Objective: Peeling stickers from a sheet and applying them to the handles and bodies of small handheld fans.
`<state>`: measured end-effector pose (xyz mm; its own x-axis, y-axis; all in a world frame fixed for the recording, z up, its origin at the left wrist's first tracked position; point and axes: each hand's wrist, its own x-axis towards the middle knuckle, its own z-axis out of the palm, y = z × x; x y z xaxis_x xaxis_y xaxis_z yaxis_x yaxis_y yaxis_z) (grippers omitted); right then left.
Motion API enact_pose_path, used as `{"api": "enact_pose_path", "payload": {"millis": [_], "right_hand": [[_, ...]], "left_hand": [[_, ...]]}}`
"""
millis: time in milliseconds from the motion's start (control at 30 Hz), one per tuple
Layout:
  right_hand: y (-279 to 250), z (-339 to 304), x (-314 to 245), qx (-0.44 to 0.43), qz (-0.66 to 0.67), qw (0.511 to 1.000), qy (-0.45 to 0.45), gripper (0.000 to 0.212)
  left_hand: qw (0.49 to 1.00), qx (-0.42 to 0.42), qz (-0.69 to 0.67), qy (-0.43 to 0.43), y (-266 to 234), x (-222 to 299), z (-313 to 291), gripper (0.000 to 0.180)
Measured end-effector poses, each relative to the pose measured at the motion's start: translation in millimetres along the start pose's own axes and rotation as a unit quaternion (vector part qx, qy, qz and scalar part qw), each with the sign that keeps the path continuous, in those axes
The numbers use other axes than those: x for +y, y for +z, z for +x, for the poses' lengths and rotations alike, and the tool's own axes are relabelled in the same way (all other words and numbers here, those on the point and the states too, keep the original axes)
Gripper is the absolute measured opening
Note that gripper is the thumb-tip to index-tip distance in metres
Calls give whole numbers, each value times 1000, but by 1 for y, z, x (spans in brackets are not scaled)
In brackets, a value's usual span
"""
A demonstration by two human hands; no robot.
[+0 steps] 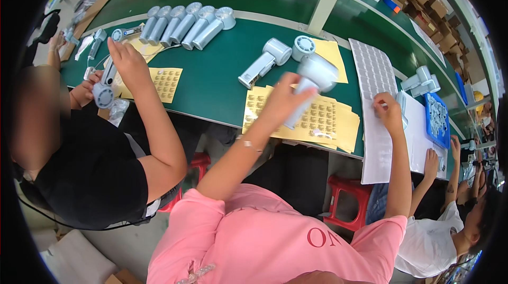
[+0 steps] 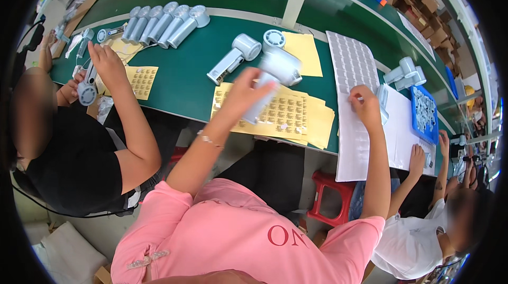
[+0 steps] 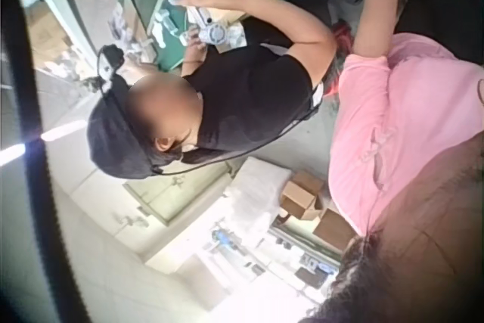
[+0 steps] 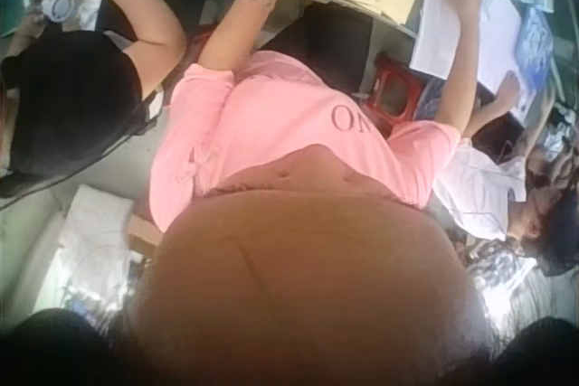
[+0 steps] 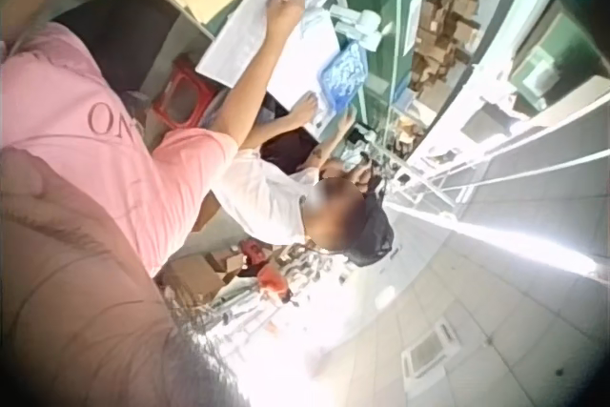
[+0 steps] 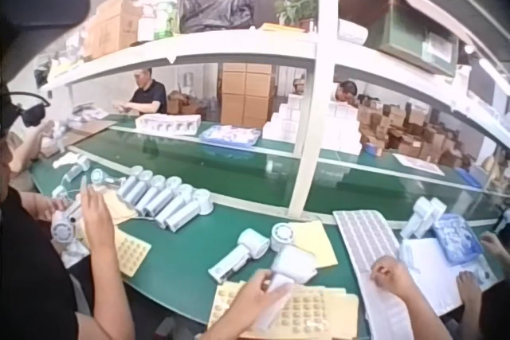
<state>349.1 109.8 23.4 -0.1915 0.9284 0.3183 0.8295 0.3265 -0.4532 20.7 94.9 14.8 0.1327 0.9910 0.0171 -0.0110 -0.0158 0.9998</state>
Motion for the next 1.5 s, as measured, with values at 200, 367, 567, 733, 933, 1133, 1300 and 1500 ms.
{"api": "enact_pose_path", "payload": {"millis": [200, 367, 567, 733, 933, 1133, 1300, 1500], "right_hand": [[-9, 0, 3, 135, 77, 983, 97, 7], [-15, -22, -48, 142, 272, 941, 145, 10], [14, -105, -127, 191, 495, 834, 149, 5], [39, -127, -157, 171, 529, 815, 161, 6], [46, -40, -122, 38, 507, 852, 124, 7], [72, 71, -121, 11, 262, 963, 66, 13], [106, 105, -112, -165, 154, 973, 54, 9], [119, 117, -116, -108, 141, 977, 121, 9]], "left_hand": [[975, 96, -198, -10, -41, 11, -24, 43], [940, 0, -339, -28, -43, 9, -41, 36], [880, -60, -456, -118, -21, 4, -49, 34], [880, -83, -452, -122, -11, -7, -50, 36], [854, -28, -517, -53, -26, -11, -56, 37], [873, 42, -484, -50, -39, -11, -72, 33], [870, 4, -483, -98, -44, -15, -97, 36], [866, -8, -489, -99, -53, -10, -105, 35]]}}
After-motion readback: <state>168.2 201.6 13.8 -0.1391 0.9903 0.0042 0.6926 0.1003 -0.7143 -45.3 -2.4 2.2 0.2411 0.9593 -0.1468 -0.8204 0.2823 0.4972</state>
